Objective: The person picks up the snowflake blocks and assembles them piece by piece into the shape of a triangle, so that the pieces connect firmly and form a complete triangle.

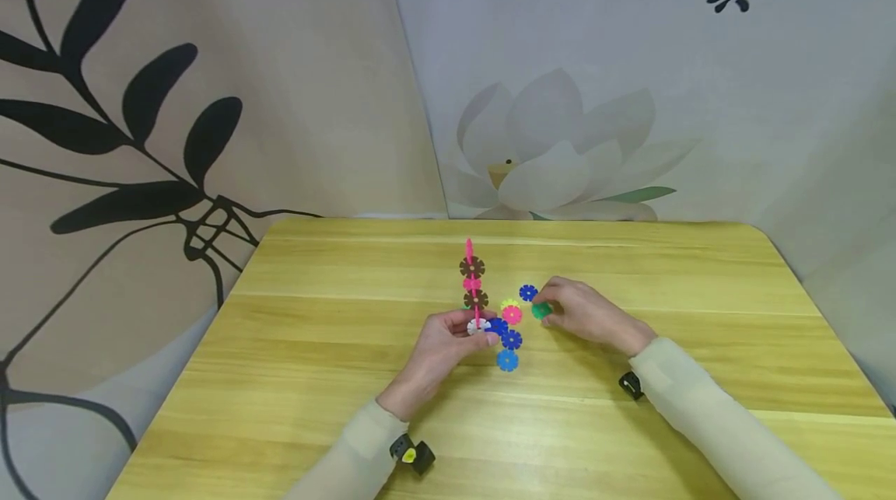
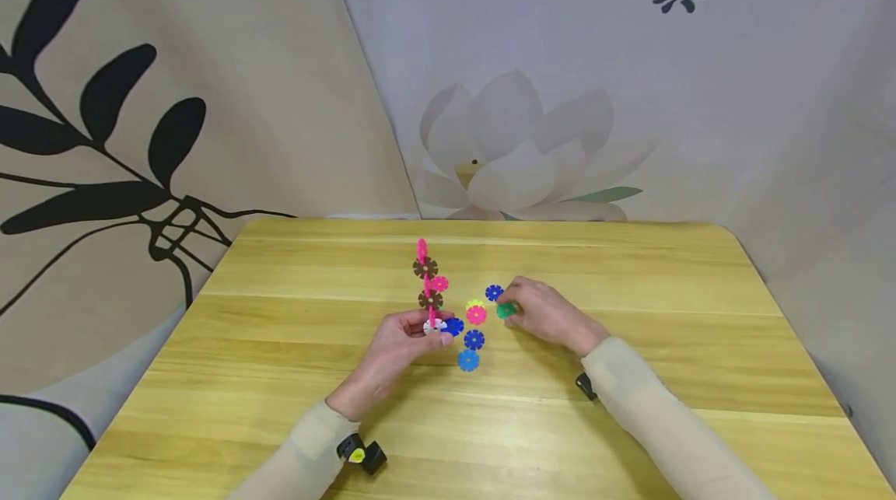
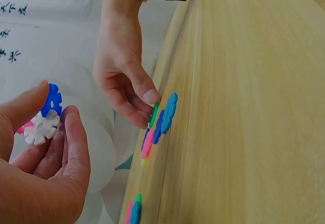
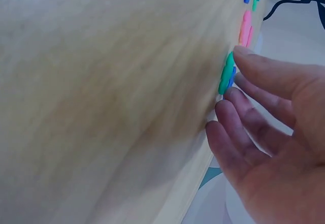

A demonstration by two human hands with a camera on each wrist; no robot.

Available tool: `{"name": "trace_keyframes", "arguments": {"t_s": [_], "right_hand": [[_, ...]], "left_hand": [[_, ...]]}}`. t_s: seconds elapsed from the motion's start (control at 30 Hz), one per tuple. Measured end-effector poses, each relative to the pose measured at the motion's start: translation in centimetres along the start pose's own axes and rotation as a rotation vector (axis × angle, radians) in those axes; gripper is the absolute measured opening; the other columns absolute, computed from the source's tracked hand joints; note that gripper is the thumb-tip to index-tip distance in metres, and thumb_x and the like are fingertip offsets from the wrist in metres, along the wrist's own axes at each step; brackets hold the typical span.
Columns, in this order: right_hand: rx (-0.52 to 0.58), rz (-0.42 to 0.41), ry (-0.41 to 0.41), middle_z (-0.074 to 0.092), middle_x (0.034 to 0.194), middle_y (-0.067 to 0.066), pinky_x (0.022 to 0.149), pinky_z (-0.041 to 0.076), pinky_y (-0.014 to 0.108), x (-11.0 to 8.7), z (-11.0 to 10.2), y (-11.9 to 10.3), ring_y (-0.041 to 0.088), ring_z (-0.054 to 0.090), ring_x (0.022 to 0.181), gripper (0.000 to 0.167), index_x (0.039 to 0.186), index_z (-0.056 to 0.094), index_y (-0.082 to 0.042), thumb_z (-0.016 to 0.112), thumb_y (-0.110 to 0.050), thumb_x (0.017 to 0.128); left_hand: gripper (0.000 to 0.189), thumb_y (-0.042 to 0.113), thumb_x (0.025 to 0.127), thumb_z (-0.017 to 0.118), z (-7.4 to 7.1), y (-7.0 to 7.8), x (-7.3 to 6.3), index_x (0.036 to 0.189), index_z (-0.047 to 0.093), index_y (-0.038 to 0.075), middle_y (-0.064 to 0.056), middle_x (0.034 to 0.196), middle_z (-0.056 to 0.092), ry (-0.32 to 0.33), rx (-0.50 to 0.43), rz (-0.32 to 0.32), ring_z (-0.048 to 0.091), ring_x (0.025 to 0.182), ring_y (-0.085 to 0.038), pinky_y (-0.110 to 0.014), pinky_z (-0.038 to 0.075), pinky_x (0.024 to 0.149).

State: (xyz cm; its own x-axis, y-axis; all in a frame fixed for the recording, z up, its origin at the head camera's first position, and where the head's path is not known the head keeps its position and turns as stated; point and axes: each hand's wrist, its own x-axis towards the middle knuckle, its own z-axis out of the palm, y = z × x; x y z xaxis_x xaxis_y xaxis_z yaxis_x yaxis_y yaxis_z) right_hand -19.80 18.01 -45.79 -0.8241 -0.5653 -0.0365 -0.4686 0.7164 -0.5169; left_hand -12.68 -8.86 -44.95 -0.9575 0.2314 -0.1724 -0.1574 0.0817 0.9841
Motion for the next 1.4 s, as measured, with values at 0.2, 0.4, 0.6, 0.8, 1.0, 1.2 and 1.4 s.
{"name": "trace_keyframes", "arguments": {"t_s": [0.2, 0.4, 0.6, 0.8, 1.0, 1.2, 1.4], "right_hand": [[-0.011, 0.013, -0.003, 0.066, 0.115, 0.008, 0.092, 0.058, 0.04, 0.1, 0.0, 0.1, 0.021, 0.063, 0.102, 0.031, 0.12, 0.073, -0.003, 0.079, -0.008, 0.091], [0.035, 0.042, 0.005, 0.065, 0.098, 0.001, 0.081, 0.057, 0.034, 0.2, 0.0, 0.2, 0.016, 0.059, 0.088, 0.019, 0.107, 0.07, -0.004, 0.079, -0.006, 0.091], [0.115, 0.05, 0.017, 0.066, 0.088, -0.004, 0.076, 0.055, 0.03, -0.5, -0.2, 0.2, 0.013, 0.059, 0.081, 0.015, 0.1, 0.065, -0.009, 0.077, -0.004, 0.092], [0.188, 0.032, 0.074, 0.068, 0.089, -0.006, 0.078, 0.057, 0.032, -1.7, -0.3, -0.3, 0.012, 0.063, 0.083, 0.013, 0.102, 0.067, -0.011, 0.075, -0.005, 0.094], [0.299, 0.044, 0.135, 0.069, 0.092, -0.005, 0.082, 0.058, 0.032, -2.7, -0.4, -0.9, 0.014, 0.065, 0.087, 0.015, 0.107, 0.069, -0.01, 0.076, -0.007, 0.094], [0.425, 0.095, 0.16, 0.069, 0.095, 0.0, 0.079, 0.059, 0.028, -3.7, -0.5, -1.4, 0.018, 0.066, 0.089, 0.019, 0.113, 0.069, -0.006, 0.075, -0.012, 0.096], [0.487, 0.114, 0.197, 0.071, 0.097, 0.002, 0.077, 0.06, 0.028, -4.6, -0.6, -2.4, 0.019, 0.067, 0.09, 0.023, 0.117, 0.07, -0.006, 0.075, -0.016, 0.096]], "left_hand": [[0.036, 0.013, 0.087, 0.083, 0.1, -0.1, 0.0, 0.121, 0.074, 0.002, -0.008, 0.104, 0.075, -0.012, -0.024, 0.02, 0.069, 0.09, -0.016, -0.044, 0.058, 0.087], [0.035, 0.013, 0.087, 0.083, 0.2, -0.2, 0.1, 0.12, 0.075, 0.003, -0.007, 0.103, 0.076, -0.008, -0.016, 0.017, 0.068, 0.088, -0.015, -0.041, 0.058, 0.084], [0.034, 0.011, 0.087, 0.082, 0.3, -0.1, 0.0, 0.12, 0.075, 0.003, -0.007, 0.104, 0.075, -0.001, -0.017, 0.015, 0.068, 0.09, -0.016, -0.041, 0.058, 0.085], [0.036, 0.015, 0.087, 0.084, 0.5, -0.1, -0.1, 0.12, 0.075, 0.005, -0.005, 0.103, 0.074, -0.003, -0.015, 0.0, 0.067, 0.089, -0.016, -0.038, 0.058, 0.084], [0.036, 0.018, 0.088, 0.084, 0.7, -0.1, 0.0, 0.12, 0.076, 0.006, -0.005, 0.102, 0.074, 0.006, -0.004, -0.01, 0.066, 0.09, -0.016, -0.038, 0.057, 0.085], [0.035, 0.019, 0.088, 0.084, 1.0, 0.0, -0.1, 0.119, 0.076, 0.006, -0.004, 0.099, 0.073, 0.005, 0.017, -0.006, 0.064, 0.088, -0.016, -0.038, 0.056, 0.083], [0.037, 0.019, 0.088, 0.084, 1.3, 0.0, -0.1, 0.119, 0.075, 0.002, -0.004, 0.098, 0.072, 0.002, 0.028, -0.011, 0.064, 0.088, -0.016, -0.041, 0.058, 0.084]]}}
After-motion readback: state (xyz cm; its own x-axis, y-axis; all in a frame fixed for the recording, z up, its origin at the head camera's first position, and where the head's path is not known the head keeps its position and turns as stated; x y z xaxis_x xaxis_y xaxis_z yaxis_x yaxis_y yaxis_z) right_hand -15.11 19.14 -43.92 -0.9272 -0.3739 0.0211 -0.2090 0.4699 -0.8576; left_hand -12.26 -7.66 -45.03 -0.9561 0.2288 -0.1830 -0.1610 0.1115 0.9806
